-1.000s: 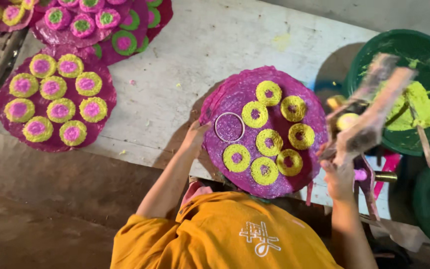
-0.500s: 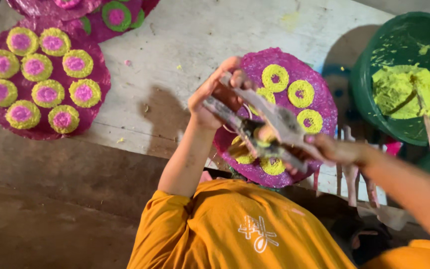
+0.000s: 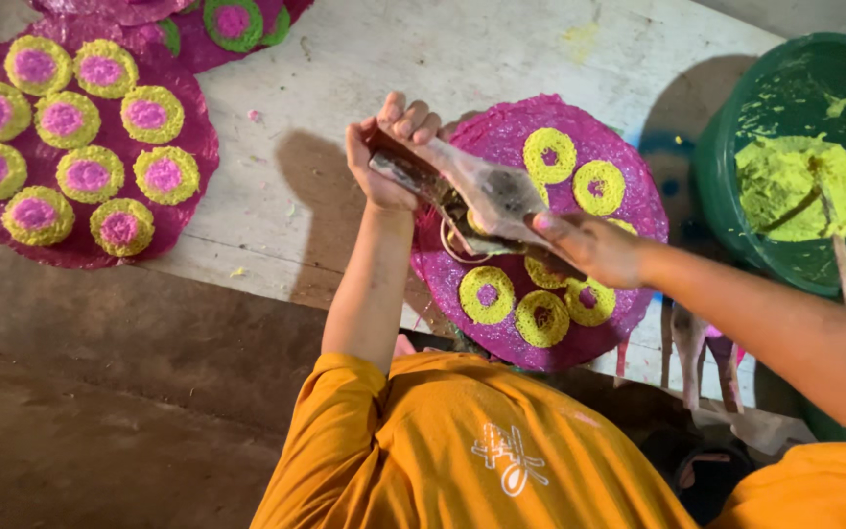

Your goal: The person decorates circular purple bases with yellow and pink dough patterns using handheld molds and wooden sticks, handling the items individually at a table.

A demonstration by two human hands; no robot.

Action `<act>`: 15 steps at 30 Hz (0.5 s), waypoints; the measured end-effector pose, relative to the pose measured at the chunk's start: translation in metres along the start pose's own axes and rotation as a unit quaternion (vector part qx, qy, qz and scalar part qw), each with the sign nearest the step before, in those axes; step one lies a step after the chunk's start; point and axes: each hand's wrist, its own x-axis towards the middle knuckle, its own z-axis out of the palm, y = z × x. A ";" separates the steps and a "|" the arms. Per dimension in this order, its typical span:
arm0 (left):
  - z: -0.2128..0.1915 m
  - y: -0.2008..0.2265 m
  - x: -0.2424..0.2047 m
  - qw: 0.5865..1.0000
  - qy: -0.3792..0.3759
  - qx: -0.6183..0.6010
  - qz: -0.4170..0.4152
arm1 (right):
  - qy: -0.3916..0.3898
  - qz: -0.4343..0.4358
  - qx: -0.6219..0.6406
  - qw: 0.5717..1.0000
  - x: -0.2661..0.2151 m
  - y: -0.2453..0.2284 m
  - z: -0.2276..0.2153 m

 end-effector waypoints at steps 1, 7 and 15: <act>-0.003 -0.001 -0.002 1.000 0.006 -0.005 0.002 | -0.026 0.036 0.033 0.998 -0.001 0.001 0.002; -0.021 -0.027 -0.013 0.999 0.038 -0.018 -0.009 | -0.066 0.104 0.109 0.986 -0.013 0.002 -0.002; -0.023 -0.024 0.023 0.997 -0.030 0.053 -0.045 | 0.041 0.023 0.056 0.997 -0.014 -0.008 -0.003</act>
